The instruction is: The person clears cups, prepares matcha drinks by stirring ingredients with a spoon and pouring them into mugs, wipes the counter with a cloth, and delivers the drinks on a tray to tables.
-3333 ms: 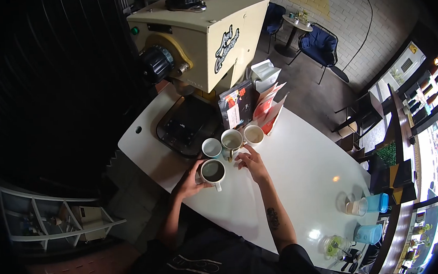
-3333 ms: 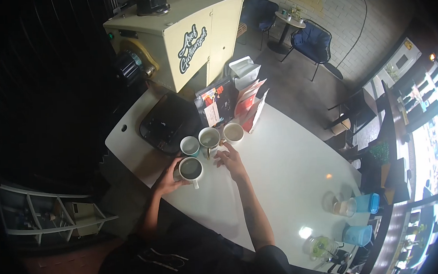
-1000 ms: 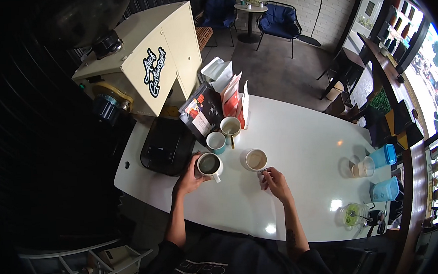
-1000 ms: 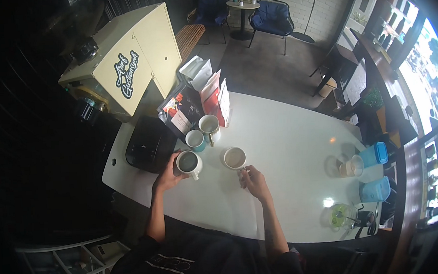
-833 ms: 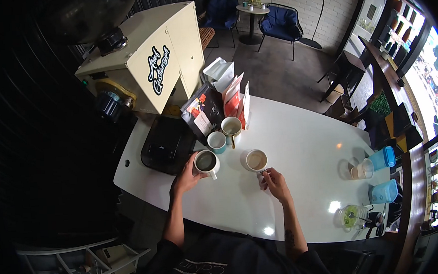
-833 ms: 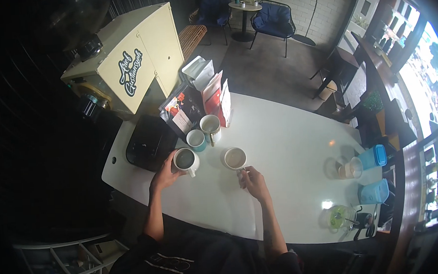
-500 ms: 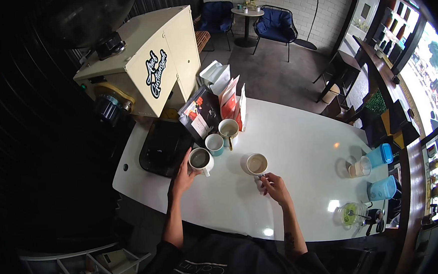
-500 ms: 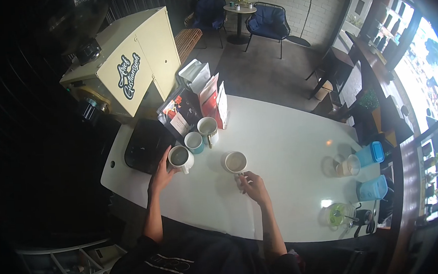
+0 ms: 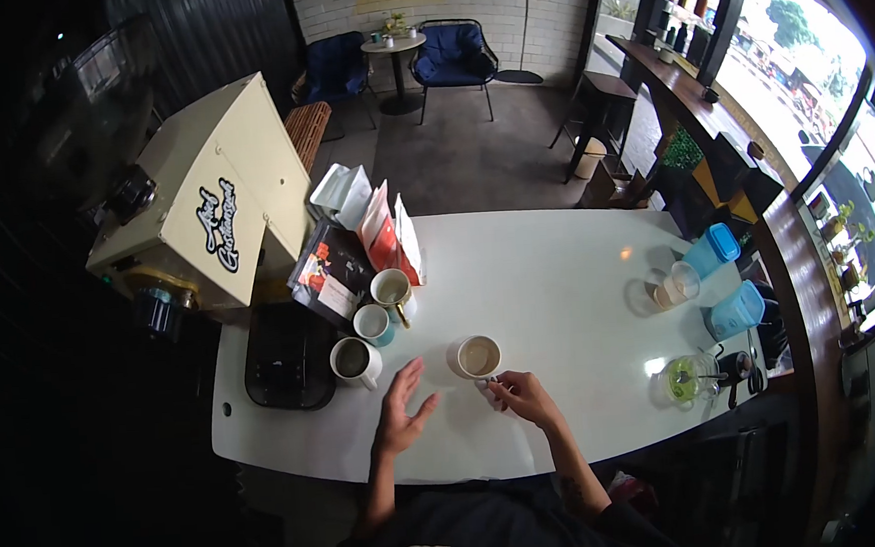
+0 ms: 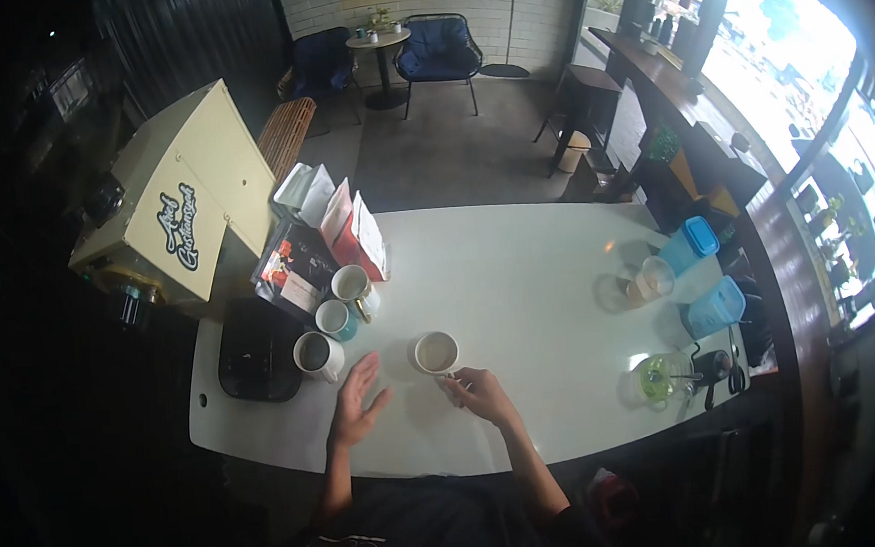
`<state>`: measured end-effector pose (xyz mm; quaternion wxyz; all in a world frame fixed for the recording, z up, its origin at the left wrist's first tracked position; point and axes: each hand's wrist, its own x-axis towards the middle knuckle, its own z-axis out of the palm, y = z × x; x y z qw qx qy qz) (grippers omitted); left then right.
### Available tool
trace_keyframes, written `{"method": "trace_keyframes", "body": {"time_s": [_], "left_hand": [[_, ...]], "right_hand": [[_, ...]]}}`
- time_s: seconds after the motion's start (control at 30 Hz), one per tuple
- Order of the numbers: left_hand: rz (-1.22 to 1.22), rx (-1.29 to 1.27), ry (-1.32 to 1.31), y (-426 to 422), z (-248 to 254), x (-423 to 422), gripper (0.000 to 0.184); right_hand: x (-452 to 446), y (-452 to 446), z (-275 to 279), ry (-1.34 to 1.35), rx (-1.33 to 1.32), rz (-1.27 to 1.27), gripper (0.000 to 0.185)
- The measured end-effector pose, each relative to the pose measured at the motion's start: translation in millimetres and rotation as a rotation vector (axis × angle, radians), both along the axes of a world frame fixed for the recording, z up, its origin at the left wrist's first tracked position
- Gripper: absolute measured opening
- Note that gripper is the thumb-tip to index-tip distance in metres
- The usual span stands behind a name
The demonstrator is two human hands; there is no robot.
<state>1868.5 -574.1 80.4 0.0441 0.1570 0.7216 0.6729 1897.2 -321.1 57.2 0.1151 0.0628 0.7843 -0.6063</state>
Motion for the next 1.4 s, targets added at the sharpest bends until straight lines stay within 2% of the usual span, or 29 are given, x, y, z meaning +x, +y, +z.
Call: {"method": "trace_keyframes", "body": {"time_s": [0.07,0.13,0.17,0.27,0.4,0.57,0.87,0.93,1.03,1.07,1.13,1.2,1.23,1.3,1.37,1.4], "left_hand": [[-0.120,-0.017,-0.066,22.9,-10.6,0.1,0.071],[-0.242,-0.188,-0.050,40.7,-21.0,-0.8,0.083],[-0.289,-0.142,0.001,50.6,-29.2,-2.8,0.090],[-0.380,-0.208,0.005,74.5,-24.6,-1.6,0.094],[-0.461,-0.242,0.016,109.3,-20.3,2.9,0.093],[-0.498,-0.336,0.030,160.9,-24.4,9.9,0.082],[-0.543,-0.303,0.071,234.2,-30.1,17.5,0.080],[-0.564,-0.310,0.044,247.7,-30.2,18.4,0.078],[-0.567,-0.293,0.046,267.3,-31.7,19.7,0.076],[-0.573,-0.294,0.043,274.7,-30.9,20.1,0.076],[-0.584,-0.312,0.046,287.8,-25.8,21.5,0.075],[-0.596,-0.306,0.052,300.7,-22.6,23.0,0.075],[-0.599,-0.297,0.061,306.9,-21.6,23.0,0.074],[-0.604,-0.292,0.046,317.9,-21.5,23.4,0.074],[-0.605,-0.283,0.031,329.7,-22.5,23.8,0.074],[-0.595,-0.297,0.053,334.6,-23.7,24.2,0.074]], "right_hand": [[8.9,5.0,-3.2,0.013,0.035,0.023,0.032],[20.9,11.2,-0.6,-0.019,0.040,-0.014,0.032],[28.7,15.9,-0.3,-0.020,0.020,-0.019,0.032],[50.6,32.1,5.3,-0.040,0.001,-0.105,0.032],[79.8,61.3,5.0,-0.050,-0.010,-0.145,0.032],[112.8,96.5,4.7,-0.054,0.011,-0.220,0.030],[173.4,177.9,5.0,0.060,-0.056,-0.767,0.024],[184.5,193.8,-4.0,0.179,-0.056,-0.911,0.020],[199.5,212.1,8.0,0.218,0.027,-1.147,0.020],[201.8,218.6,10.0,0.215,0.027,-1.152,0.020],[206.2,229.7,11.5,0.293,0.186,-1.339,0.017],[208.7,239.0,17.0,0.308,0.228,-1.371,0.013],[207.3,243.3,23.9,0.322,0.329,-1.379,0.014],[203.5,251.0,33.6,0.339,0.430,-1.380,0.020],[198.6,259.4,38.1,0.317,0.602,-1.333,0.034],[197.2,263.0,35.8,0.320,0.602,-1.330,0.034]]}}
